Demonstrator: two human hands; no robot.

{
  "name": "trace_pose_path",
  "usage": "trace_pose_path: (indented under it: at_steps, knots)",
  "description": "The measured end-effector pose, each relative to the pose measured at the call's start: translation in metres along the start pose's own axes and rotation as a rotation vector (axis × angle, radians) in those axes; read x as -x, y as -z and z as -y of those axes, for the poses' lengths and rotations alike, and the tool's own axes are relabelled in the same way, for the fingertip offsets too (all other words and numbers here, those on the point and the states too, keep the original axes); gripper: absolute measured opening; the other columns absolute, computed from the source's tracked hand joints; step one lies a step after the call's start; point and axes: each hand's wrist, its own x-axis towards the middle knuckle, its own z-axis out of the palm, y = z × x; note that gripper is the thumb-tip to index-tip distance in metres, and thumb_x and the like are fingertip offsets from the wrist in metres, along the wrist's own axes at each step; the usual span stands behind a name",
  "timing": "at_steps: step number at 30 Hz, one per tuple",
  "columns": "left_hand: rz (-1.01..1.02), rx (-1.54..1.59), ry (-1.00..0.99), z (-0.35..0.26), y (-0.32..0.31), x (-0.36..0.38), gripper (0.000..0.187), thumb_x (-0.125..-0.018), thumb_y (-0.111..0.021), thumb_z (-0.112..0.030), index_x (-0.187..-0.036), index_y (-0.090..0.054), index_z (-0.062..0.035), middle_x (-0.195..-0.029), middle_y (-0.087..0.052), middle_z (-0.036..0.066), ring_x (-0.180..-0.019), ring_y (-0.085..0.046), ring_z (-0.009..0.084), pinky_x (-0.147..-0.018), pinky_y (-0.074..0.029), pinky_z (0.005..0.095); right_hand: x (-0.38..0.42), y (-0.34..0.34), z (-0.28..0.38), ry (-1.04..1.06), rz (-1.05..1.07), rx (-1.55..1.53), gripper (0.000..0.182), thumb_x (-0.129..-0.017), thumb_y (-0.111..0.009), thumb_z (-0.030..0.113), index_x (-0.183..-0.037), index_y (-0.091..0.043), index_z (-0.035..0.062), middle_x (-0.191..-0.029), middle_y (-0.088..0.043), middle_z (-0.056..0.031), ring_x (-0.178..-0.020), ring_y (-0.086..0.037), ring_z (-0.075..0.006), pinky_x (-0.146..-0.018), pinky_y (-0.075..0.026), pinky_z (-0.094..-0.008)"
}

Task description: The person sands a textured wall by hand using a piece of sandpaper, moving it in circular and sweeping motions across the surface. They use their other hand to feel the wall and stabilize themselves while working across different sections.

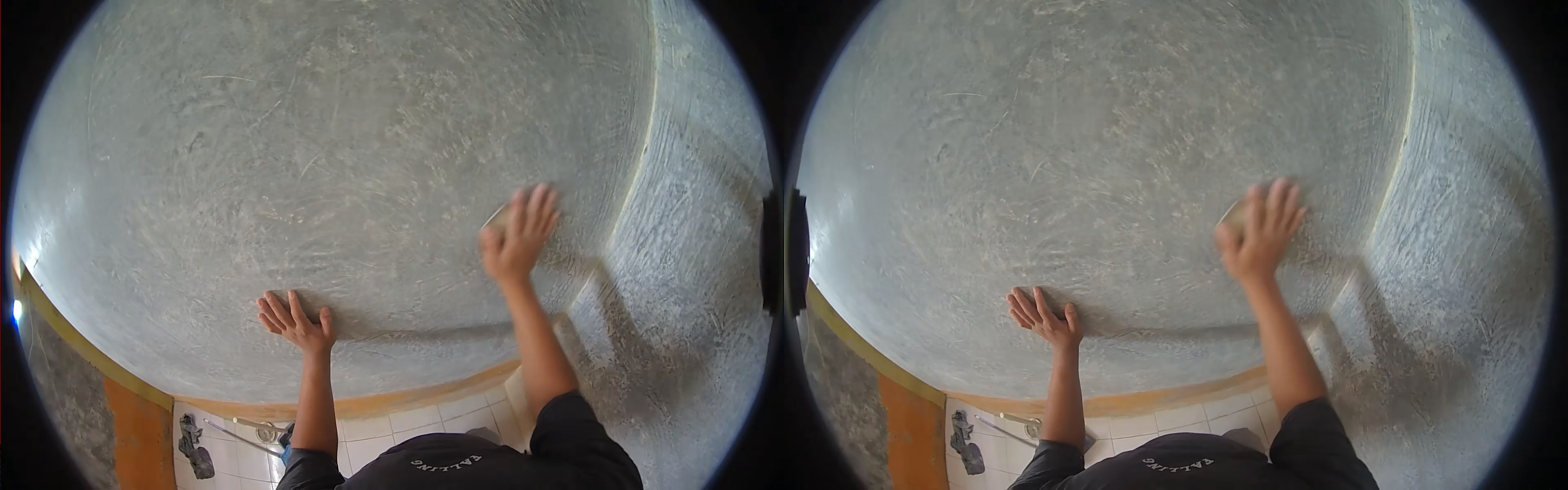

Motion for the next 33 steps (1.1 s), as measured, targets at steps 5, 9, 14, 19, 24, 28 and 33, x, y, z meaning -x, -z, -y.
trace_pose_path:
  at_steps: [5, 9, 14, 19, 24, 28, 33]
  knots:
    - [0.000, -0.017, 0.054, -0.019, 0.000, -0.009, 0.080, -0.100, -0.045, -0.065, -0.159, -0.038, -0.0114, -0.168, -0.022, 0.026, -0.157, -0.012, 0.0490, -0.122, -0.003, 0.0670, -0.119, 0.017, -0.049, -0.314, -0.061, 0.045, 0.082, -0.104, -0.032, 0.066, -0.165, -0.025, 0.0131, -0.172, -0.011, -0.0244, -0.158, -0.008, -0.0470, -0.123, -0.004, -0.0672]
    - [-0.005, -0.033, 0.070, -0.047, -0.004, -0.029, 0.086, -0.098, -0.045, -0.070, -0.161, -0.035, -0.0119, -0.170, -0.019, 0.026, -0.157, -0.008, 0.0504, -0.121, -0.002, 0.0687, -0.165, 0.011, 0.000, -0.094, -0.074, 0.024, 0.076, -0.103, -0.037, 0.065, -0.164, -0.030, 0.0202, -0.171, -0.017, -0.0210, -0.157, -0.009, -0.0479, -0.122, -0.007, -0.0695]
    - [-0.001, -0.006, 0.136, -0.090, -0.013, -0.046, 0.087, -0.097, -0.046, -0.071, -0.161, -0.035, -0.0129, -0.170, -0.019, 0.025, -0.157, -0.006, 0.0506, -0.120, -0.002, 0.0707, -0.061, 0.006, 0.053, 0.114, 0.168, -0.085, 0.074, -0.101, -0.035, 0.071, -0.159, -0.043, 0.0248, -0.172, -0.020, -0.0127, -0.158, -0.010, -0.0439, -0.122, -0.001, -0.0697]
    - [0.004, -0.025, 0.086, -0.121, -0.015, -0.061, 0.088, -0.096, -0.049, -0.071, -0.161, -0.035, -0.0131, -0.170, -0.019, 0.024, -0.158, -0.006, 0.0486, -0.119, -0.002, 0.0717, 0.007, -0.005, -0.054, 0.121, -0.037, -0.043, 0.080, -0.101, -0.033, 0.071, -0.164, -0.031, 0.0214, -0.173, -0.012, -0.0174, -0.158, -0.006, -0.0454, -0.124, 0.001, -0.0651]
    - [0.039, -0.030, 0.061, -0.143, -0.018, -0.078, 0.088, -0.096, -0.051, -0.071, -0.161, -0.036, -0.0136, -0.171, -0.019, 0.022, -0.158, -0.006, 0.0464, -0.119, -0.004, 0.0720, -0.094, 0.025, -0.110, -0.147, -0.052, -0.036, 0.077, -0.103, -0.031, 0.068, -0.163, -0.033, 0.0198, -0.172, -0.015, -0.0194, -0.158, -0.007, -0.0464, -0.123, 0.000, -0.0659]
    - [0.004, -0.013, 0.062, -0.175, -0.022, -0.118, 0.087, -0.095, -0.053, -0.071, -0.160, -0.039, -0.0148, -0.170, -0.022, 0.021, -0.159, -0.007, 0.0442, -0.119, -0.004, 0.0723, -0.160, 0.020, -0.091, -0.104, -0.091, 0.005, 0.074, -0.102, -0.037, 0.066, -0.163, -0.034, 0.0240, -0.173, -0.017, -0.0172, -0.158, -0.009, -0.0445, -0.122, -0.004, -0.0680]
    - [-0.049, -0.028, 0.069, -0.205, -0.033, -0.132, 0.087, -0.094, -0.051, -0.072, -0.160, -0.038, -0.0154, -0.170, -0.022, 0.020, -0.159, -0.010, 0.0430, -0.121, -0.005, 0.0689, -0.091, 0.025, -0.062, 0.076, 0.071, -0.047, 0.075, -0.102, -0.032, 0.071, -0.162, -0.034, 0.0273, -0.173, -0.018, -0.0137, -0.159, -0.010, -0.0405, -0.123, -0.001, -0.0670]
